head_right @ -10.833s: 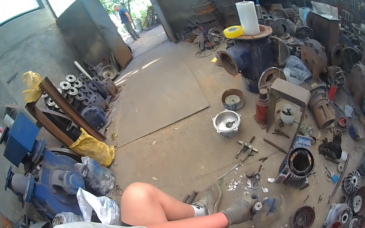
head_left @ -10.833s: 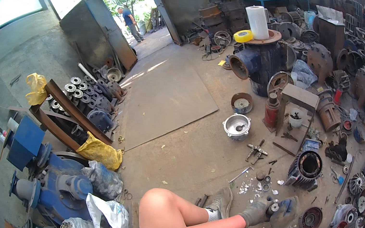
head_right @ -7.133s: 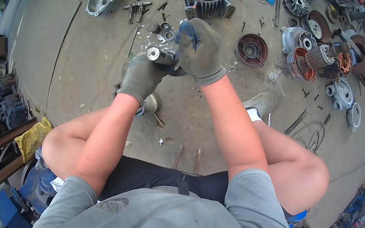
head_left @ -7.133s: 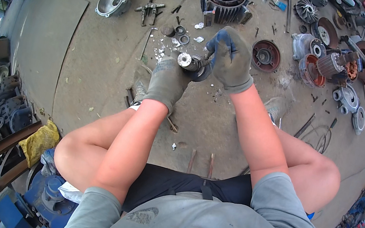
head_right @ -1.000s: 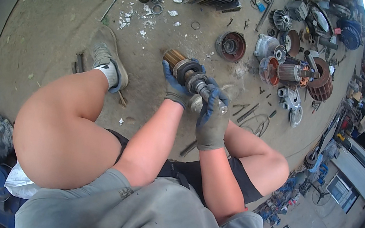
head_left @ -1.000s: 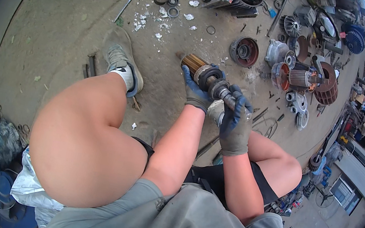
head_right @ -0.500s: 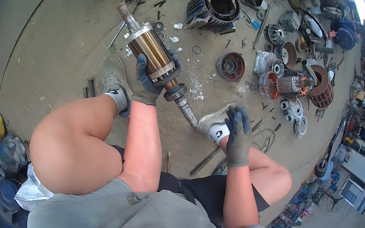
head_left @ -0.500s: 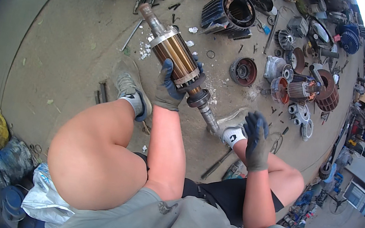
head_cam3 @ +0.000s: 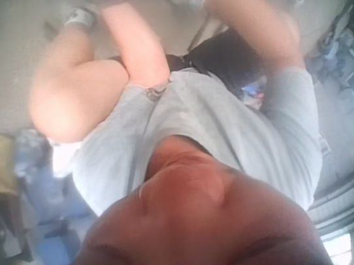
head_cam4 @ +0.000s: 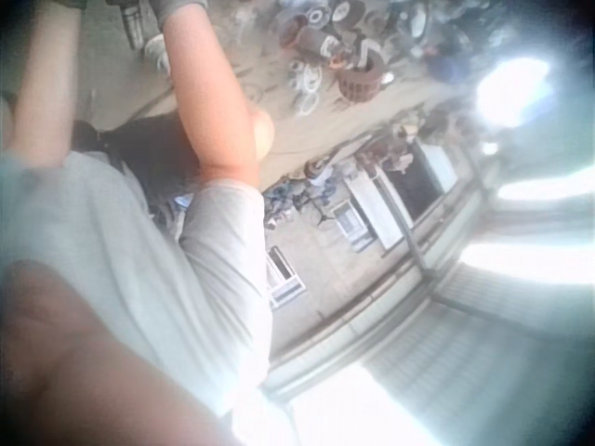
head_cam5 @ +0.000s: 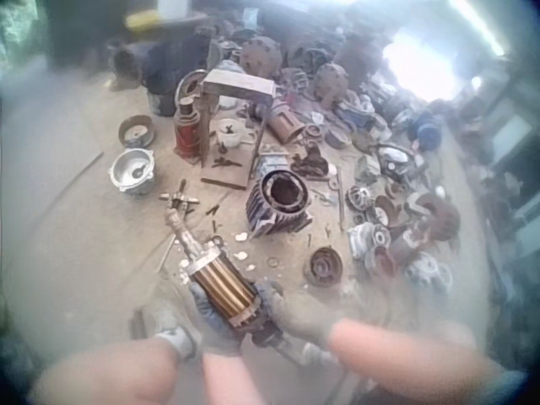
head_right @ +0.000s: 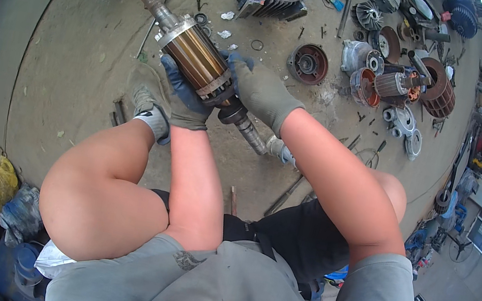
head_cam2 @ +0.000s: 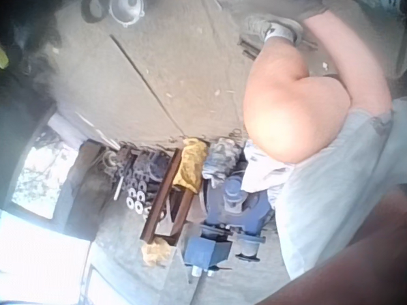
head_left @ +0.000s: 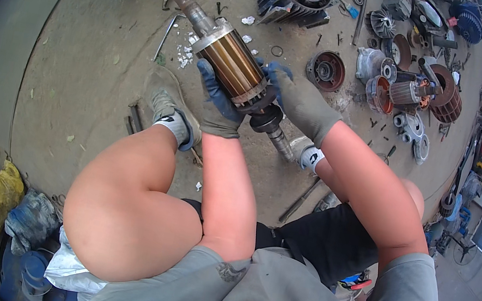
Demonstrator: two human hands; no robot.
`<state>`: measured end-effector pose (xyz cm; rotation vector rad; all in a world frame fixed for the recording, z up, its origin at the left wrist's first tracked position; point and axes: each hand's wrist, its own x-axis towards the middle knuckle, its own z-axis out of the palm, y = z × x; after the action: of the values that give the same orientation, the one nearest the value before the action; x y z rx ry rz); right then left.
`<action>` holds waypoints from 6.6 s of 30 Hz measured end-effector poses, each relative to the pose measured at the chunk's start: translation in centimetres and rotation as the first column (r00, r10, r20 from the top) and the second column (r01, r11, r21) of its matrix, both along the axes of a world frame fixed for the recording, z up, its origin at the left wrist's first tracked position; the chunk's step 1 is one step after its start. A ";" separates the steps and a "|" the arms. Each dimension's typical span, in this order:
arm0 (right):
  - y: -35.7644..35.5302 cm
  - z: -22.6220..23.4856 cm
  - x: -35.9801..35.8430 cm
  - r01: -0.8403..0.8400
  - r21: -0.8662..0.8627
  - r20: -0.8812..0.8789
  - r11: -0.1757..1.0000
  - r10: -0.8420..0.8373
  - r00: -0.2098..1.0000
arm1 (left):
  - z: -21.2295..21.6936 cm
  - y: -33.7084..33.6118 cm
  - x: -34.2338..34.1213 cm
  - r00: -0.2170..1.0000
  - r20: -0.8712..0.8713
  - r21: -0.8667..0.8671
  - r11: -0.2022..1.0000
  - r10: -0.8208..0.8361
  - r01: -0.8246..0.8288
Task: The person sits on the floor and uses a small metal tool to scrape and clean a cylindrical motor component. They rotate the part, wipe it with a cloth, and continue scraping different areas. The person then picks up a larger motor assembly, inspects it, and sets it down before resuming cleaning the smaller component.
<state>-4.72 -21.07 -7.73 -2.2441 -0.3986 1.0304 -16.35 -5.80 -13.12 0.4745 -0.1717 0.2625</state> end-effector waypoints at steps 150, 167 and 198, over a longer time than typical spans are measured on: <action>-1.9 -14.1 -6.6 0.073 -0.070 0.098 0.995 -0.066 0.993 | -13.5 7.1 1.1 0.439 -0.689 -0.546 0.812 -0.576 0.208; -1.9 -10.4 -5.7 0.095 -0.094 0.122 0.991 -0.083 0.989 | -14.3 7.0 0.8 0.385 -0.684 -0.641 0.763 -0.620 0.090; -4.2 -11.6 -6.0 0.249 0.563 -0.065 0.788 -0.258 0.964 | -15.1 6.9 0.7 0.434 -0.750 -0.458 0.865 -0.499 0.203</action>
<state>-10.71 -25.26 -19.33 -1.7038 -0.3411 0.6394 -15.67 1.06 -28.23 0.1963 0.7616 -0.4045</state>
